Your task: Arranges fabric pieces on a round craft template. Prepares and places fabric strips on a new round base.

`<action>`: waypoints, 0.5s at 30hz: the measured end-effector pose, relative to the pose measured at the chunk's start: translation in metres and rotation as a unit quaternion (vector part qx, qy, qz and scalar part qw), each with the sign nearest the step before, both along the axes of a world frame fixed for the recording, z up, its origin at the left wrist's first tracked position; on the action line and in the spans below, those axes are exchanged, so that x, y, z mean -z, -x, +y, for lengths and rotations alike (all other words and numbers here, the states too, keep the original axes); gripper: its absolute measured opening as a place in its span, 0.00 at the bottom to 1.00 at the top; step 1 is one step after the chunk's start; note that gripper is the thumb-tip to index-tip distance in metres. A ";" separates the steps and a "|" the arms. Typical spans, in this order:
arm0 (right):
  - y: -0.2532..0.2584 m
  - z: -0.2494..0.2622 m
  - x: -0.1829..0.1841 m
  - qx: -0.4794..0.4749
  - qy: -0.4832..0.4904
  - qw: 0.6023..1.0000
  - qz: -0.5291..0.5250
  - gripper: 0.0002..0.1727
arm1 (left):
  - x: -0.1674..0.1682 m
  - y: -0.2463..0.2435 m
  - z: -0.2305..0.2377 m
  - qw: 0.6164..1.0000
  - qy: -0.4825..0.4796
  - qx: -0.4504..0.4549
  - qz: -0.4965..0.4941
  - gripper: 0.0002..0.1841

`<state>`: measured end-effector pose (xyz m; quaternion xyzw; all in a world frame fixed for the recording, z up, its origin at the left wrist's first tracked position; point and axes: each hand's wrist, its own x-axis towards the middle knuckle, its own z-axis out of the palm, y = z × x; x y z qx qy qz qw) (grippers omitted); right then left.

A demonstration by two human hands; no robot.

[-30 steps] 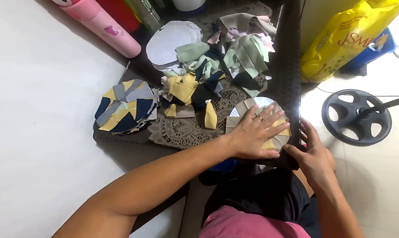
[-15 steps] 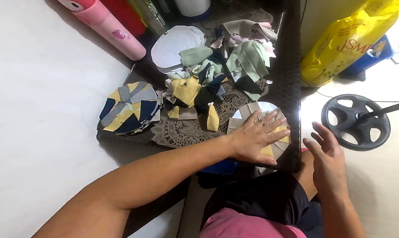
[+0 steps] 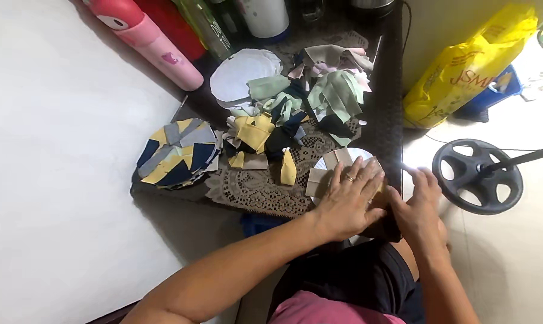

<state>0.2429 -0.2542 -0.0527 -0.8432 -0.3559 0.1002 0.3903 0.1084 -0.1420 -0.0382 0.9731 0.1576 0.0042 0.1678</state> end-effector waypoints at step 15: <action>-0.003 -0.006 0.012 0.016 -0.085 0.994 0.073 0.33 | 0.009 0.003 0.019 0.992 0.036 0.124 0.008 0.40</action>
